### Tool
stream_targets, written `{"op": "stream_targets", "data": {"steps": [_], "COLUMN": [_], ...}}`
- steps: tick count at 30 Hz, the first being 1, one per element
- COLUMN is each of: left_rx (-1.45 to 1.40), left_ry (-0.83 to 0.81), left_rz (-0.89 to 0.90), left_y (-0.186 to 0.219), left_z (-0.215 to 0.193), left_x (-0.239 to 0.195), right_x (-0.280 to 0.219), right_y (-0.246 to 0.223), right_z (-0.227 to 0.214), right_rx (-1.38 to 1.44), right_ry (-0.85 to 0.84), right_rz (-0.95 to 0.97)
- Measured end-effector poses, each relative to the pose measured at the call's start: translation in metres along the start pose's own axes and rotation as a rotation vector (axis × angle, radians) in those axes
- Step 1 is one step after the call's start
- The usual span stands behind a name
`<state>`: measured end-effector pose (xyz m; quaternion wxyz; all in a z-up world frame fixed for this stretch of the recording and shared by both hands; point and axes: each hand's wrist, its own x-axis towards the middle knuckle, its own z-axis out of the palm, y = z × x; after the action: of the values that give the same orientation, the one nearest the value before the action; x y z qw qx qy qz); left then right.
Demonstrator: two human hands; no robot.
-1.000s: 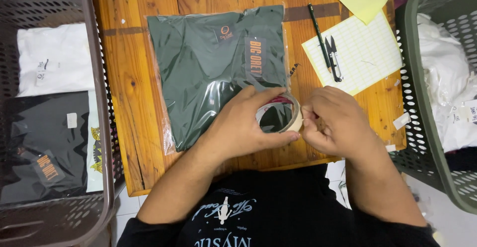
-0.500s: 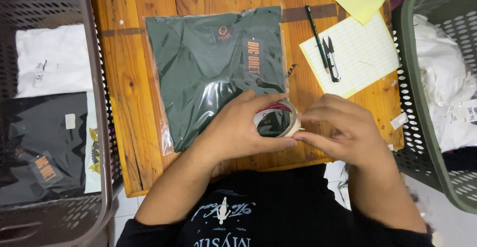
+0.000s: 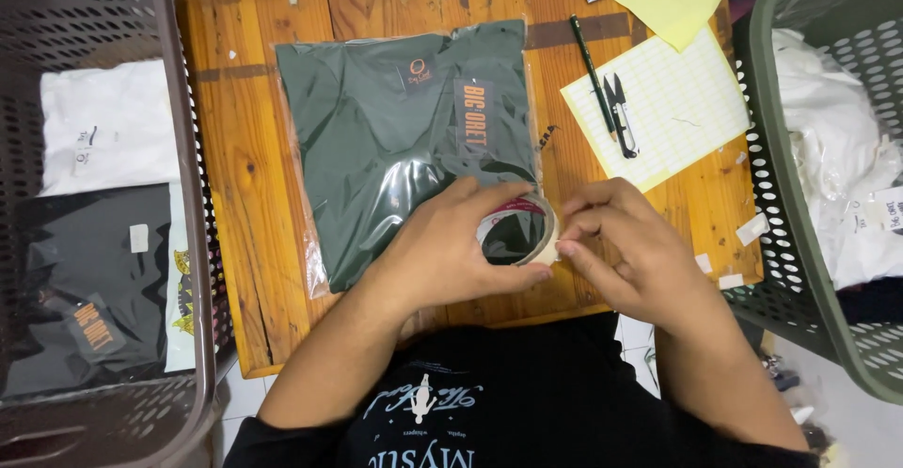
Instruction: A person packages a folded t-shirt into a plastic bag and seals it with tape.
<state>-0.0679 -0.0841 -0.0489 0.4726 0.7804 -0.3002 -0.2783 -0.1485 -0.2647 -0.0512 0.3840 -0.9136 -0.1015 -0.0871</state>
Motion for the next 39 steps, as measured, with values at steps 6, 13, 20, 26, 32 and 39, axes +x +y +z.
{"op": "stream_targets", "data": {"steps": [6,13,20,26,32,39], "left_rx": [-0.069,-0.064,-0.096,-0.149,-0.266,-0.357], "left_ry": [-0.051,-0.087,-0.126,-0.175,-0.276,-0.113], "left_rz": [0.038,0.055,0.18,0.251,0.311,0.491], "left_y": [0.005,0.004,-0.007,-0.015,-0.023,-0.027], "left_z": [-0.001,-0.001,0.0,-0.001,-0.003,0.01], "left_x": [0.0,-0.002,0.0,0.004,0.01,0.013], "right_x": [0.0,0.0,-0.005,-0.009,-0.006,0.011], "right_y": [-0.009,-0.007,0.007,0.019,0.019,-0.017], "right_z": [-0.005,-0.009,-0.011,-0.012,-0.013,-0.012], "right_rx": [0.074,0.179,0.275,0.411,0.471,0.266], "right_ry": [0.001,0.011,0.081,0.11,0.118,0.024], "right_rz": [0.059,0.104,0.128,0.155,0.17,0.122]}}
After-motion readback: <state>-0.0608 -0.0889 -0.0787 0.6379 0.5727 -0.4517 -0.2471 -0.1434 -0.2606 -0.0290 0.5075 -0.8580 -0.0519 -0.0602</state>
